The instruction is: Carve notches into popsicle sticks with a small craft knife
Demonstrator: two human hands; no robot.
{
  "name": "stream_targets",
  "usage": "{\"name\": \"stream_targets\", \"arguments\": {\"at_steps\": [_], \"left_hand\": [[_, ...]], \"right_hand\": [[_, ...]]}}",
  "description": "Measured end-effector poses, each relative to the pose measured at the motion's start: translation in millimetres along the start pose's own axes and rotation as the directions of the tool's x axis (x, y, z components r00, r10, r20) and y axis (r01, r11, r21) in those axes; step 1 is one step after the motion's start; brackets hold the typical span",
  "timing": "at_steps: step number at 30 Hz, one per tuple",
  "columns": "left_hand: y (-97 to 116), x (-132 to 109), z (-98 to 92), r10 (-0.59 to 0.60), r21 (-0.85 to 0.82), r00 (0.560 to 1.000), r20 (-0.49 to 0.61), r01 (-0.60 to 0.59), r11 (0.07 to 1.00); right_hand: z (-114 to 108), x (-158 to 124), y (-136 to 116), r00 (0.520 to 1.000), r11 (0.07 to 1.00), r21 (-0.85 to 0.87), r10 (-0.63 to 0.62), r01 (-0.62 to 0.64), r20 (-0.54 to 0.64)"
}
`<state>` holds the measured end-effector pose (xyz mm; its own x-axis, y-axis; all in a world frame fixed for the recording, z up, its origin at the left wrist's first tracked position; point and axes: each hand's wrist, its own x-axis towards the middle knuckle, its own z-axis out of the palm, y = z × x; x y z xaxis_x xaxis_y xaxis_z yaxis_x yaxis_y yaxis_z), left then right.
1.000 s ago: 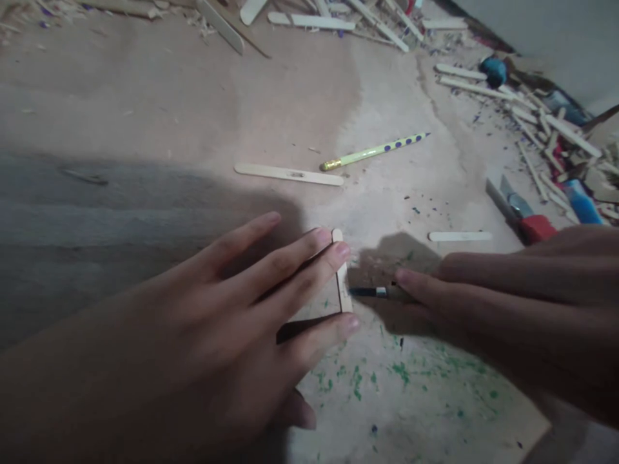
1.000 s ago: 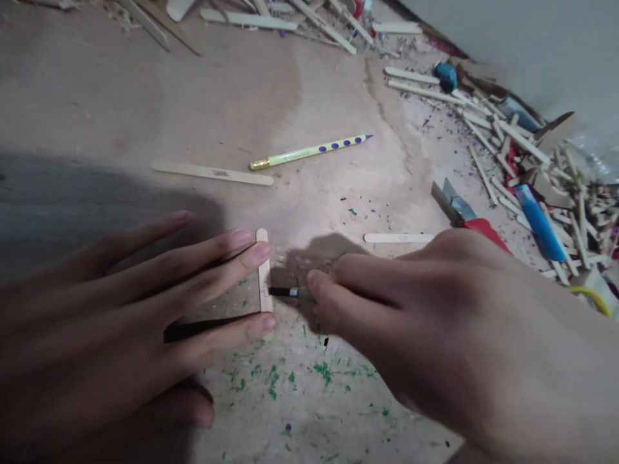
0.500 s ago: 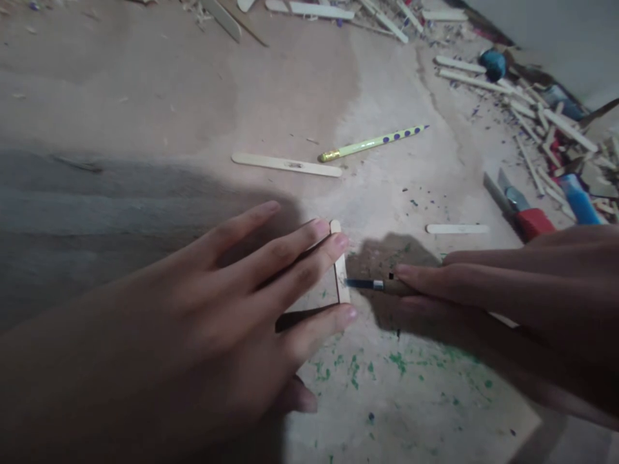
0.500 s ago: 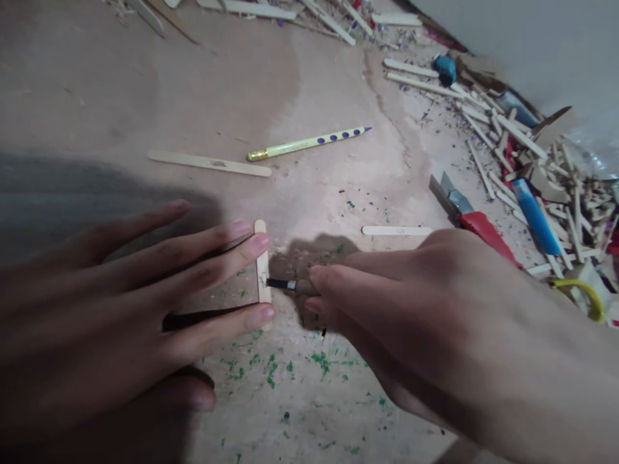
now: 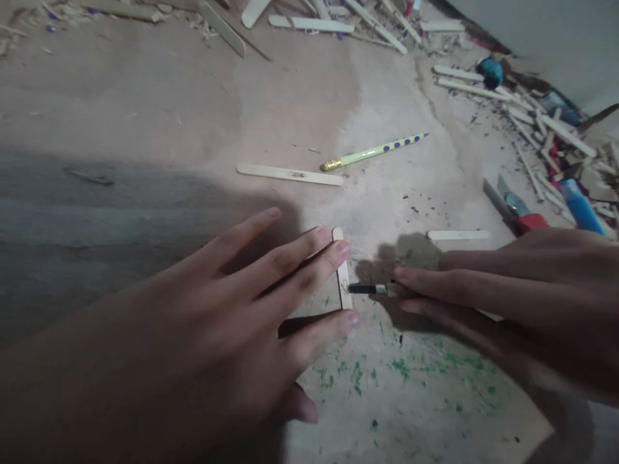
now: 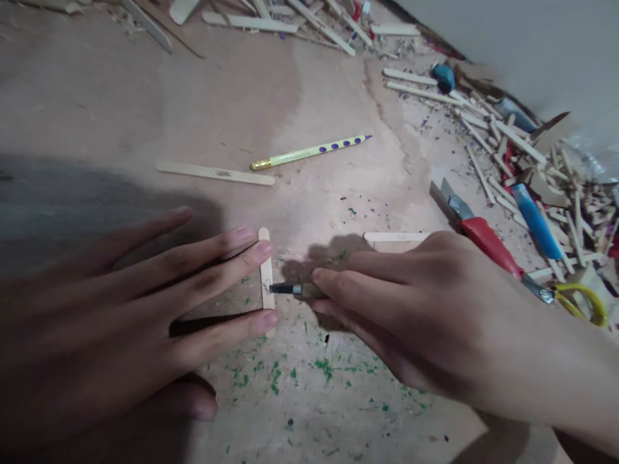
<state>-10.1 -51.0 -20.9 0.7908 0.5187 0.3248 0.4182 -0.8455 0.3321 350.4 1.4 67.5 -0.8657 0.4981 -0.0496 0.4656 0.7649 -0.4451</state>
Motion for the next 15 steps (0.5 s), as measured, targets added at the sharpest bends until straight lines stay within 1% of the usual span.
{"name": "stream_targets", "arguments": {"at_steps": [3, 8, 12, 15], "left_hand": [[-0.1, 0.3, -0.3, 0.008, -0.004, 1.0, -0.006, -0.008, 1.0], [-2.2, -2.0, -2.3, 0.029, 0.0, 1.0, 0.004, -0.029, 1.0], [-2.6, -3.0, -0.2, 0.028, 0.012, 1.0, 0.003, -0.028, 1.0], [-2.6, -2.2, 1.9, 0.016, 0.008, 1.0, -0.001, -0.016, 1.0]], "right_hand": [[2.6, 1.3, 2.8, 0.999, 1.0, 0.014, -0.001, 0.001, -0.044], [12.9, -1.8, 9.6, 0.995, 0.999, 0.017, -0.037, 0.039, -0.094], [21.3, -5.0, 11.5, 0.987, 0.996, -0.038, -0.085, 0.081, -0.14], [24.0, -6.1, 9.9, 0.978, 0.984, -0.148, -0.119, 0.094, -0.17]]}}
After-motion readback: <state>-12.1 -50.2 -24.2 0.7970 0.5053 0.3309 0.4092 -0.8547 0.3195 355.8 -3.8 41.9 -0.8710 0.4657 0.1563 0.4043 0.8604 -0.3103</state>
